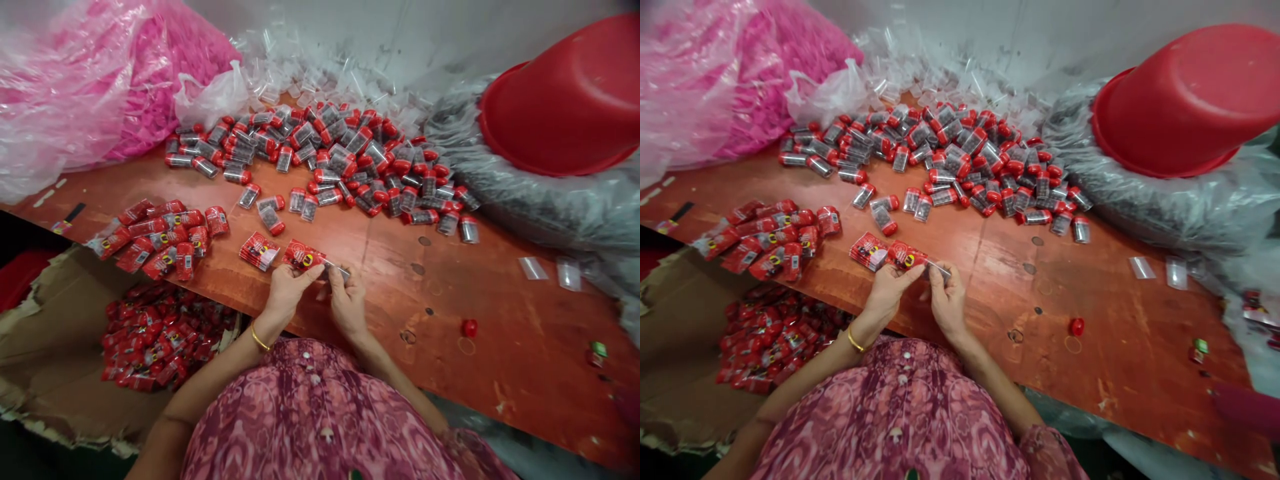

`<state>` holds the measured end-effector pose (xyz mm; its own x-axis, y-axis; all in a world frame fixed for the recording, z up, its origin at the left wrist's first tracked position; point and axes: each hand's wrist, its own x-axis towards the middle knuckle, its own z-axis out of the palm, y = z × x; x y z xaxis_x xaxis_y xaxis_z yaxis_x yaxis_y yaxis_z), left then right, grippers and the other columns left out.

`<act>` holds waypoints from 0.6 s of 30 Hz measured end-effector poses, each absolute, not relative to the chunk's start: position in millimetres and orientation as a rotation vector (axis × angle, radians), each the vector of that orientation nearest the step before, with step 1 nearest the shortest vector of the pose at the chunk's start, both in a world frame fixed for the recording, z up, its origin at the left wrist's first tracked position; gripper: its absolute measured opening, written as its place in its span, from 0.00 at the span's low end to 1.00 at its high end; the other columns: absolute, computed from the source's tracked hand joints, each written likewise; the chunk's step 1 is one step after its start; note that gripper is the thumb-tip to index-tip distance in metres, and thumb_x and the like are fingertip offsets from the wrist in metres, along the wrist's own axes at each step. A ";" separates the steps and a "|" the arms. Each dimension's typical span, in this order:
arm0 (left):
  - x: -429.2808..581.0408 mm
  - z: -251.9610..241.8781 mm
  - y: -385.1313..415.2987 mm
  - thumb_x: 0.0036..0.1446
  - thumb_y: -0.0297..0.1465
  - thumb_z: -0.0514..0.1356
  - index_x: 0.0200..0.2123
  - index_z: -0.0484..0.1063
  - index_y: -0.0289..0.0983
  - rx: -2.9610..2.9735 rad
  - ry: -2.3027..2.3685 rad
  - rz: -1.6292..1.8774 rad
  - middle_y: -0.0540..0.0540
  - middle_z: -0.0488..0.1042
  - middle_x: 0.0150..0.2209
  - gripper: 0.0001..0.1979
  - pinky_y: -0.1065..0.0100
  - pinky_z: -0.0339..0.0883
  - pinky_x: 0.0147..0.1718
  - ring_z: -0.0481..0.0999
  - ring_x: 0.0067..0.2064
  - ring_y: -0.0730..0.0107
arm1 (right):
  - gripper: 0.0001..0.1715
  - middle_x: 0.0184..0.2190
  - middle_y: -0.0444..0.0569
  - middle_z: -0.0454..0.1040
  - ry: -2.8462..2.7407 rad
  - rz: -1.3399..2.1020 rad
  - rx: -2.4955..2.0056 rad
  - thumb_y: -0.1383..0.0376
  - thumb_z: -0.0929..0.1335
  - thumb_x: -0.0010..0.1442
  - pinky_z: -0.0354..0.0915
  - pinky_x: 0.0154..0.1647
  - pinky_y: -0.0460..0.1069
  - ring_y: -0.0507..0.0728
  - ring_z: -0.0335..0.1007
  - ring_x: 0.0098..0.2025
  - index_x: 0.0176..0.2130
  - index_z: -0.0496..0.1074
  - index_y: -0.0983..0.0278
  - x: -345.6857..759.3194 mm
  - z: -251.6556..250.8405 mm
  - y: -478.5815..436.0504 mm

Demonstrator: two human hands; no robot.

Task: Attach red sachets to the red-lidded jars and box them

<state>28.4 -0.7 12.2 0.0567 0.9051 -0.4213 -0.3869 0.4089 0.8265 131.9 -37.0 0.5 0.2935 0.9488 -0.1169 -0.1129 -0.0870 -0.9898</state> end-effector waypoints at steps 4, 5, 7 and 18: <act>26.7 11.5 2.5 0.31 0.35 0.72 0.24 0.74 0.33 0.485 1.025 1.141 0.51 0.75 0.23 0.16 0.74 0.64 0.31 0.71 0.26 0.78 | 0.20 0.21 0.38 0.65 -1.031 1.384 -1.273 0.48 0.60 0.60 0.59 0.17 0.42 0.46 0.60 0.16 0.31 0.63 0.62 135.0 -4.0 -37.4; 26.3 11.3 2.9 0.31 0.34 0.72 0.24 0.74 0.33 0.478 0.994 1.136 0.52 0.74 0.23 0.16 0.74 0.64 0.31 0.70 0.26 0.78 | 0.21 0.21 0.38 0.65 -1.061 1.402 -1.269 0.48 0.59 0.61 0.59 0.17 0.42 0.46 0.59 0.16 0.30 0.63 0.62 136.7 -4.4 -37.4; 26.1 10.5 3.2 0.30 0.34 0.72 0.25 0.74 0.33 0.485 0.964 1.080 0.52 0.74 0.23 0.17 0.74 0.64 0.30 0.70 0.26 0.79 | 0.20 0.20 0.38 0.63 -1.092 1.332 -1.303 0.49 0.60 0.61 0.57 0.17 0.42 0.46 0.57 0.16 0.31 0.64 0.62 139.2 -4.8 -36.7; 18.4 17.2 4.1 0.30 0.38 0.72 0.24 0.71 0.33 0.563 0.966 1.026 0.52 0.73 0.22 0.20 0.75 0.63 0.25 0.69 0.24 0.78 | 0.23 0.23 0.41 0.72 -1.014 1.439 -1.214 0.47 0.69 0.50 0.64 0.23 0.45 0.48 0.66 0.19 0.36 0.67 0.62 139.8 3.3 -31.6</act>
